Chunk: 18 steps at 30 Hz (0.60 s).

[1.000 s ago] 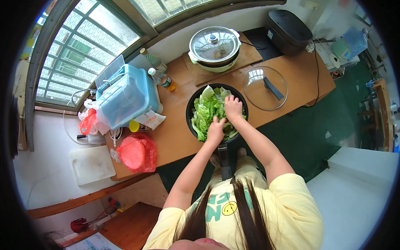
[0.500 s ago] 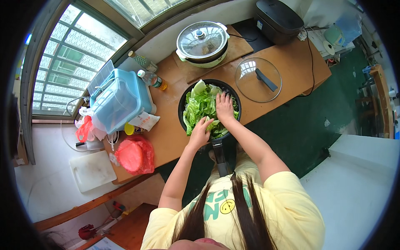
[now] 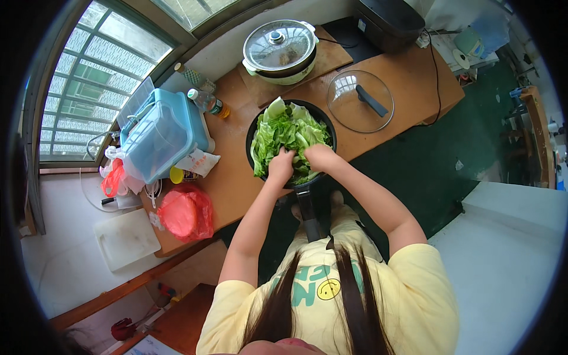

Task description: The person fills a frying pan with water from a tap and then tears lettuce leaves by hand, placing them into the pan. The person handles the lettuce leaves individually, separating them from the head and arranging them in the water-filled pan.

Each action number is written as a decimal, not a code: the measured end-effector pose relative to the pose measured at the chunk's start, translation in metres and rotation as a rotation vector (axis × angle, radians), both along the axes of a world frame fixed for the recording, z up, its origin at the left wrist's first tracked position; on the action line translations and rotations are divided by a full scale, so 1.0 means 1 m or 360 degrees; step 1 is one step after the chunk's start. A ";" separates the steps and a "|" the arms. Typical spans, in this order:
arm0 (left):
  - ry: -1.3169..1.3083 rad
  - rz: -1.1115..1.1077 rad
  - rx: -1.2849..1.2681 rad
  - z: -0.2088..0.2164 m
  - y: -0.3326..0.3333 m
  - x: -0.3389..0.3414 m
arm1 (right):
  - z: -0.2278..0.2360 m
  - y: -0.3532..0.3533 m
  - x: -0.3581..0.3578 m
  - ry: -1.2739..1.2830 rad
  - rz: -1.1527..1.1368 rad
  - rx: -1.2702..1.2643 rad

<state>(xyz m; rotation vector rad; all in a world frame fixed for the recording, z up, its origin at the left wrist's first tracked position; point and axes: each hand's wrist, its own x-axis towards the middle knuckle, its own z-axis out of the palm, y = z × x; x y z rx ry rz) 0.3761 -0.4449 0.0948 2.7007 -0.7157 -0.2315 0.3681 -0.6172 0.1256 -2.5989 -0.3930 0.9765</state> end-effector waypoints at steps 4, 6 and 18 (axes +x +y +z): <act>0.0248 0.0016 -0.0077 0.013 0.012 0.007 | -0.018 0.015 -0.022 -0.0438 -0.0058 -0.0245; 0.0350 -0.0043 -0.0103 0.022 0.016 0.010 | -0.025 0.022 -0.018 -0.0479 -0.0042 -0.0301; 0.0301 0.0061 0.0293 -0.012 0.002 -0.010 | -0.023 0.039 -0.019 -0.0304 -0.0041 -0.0541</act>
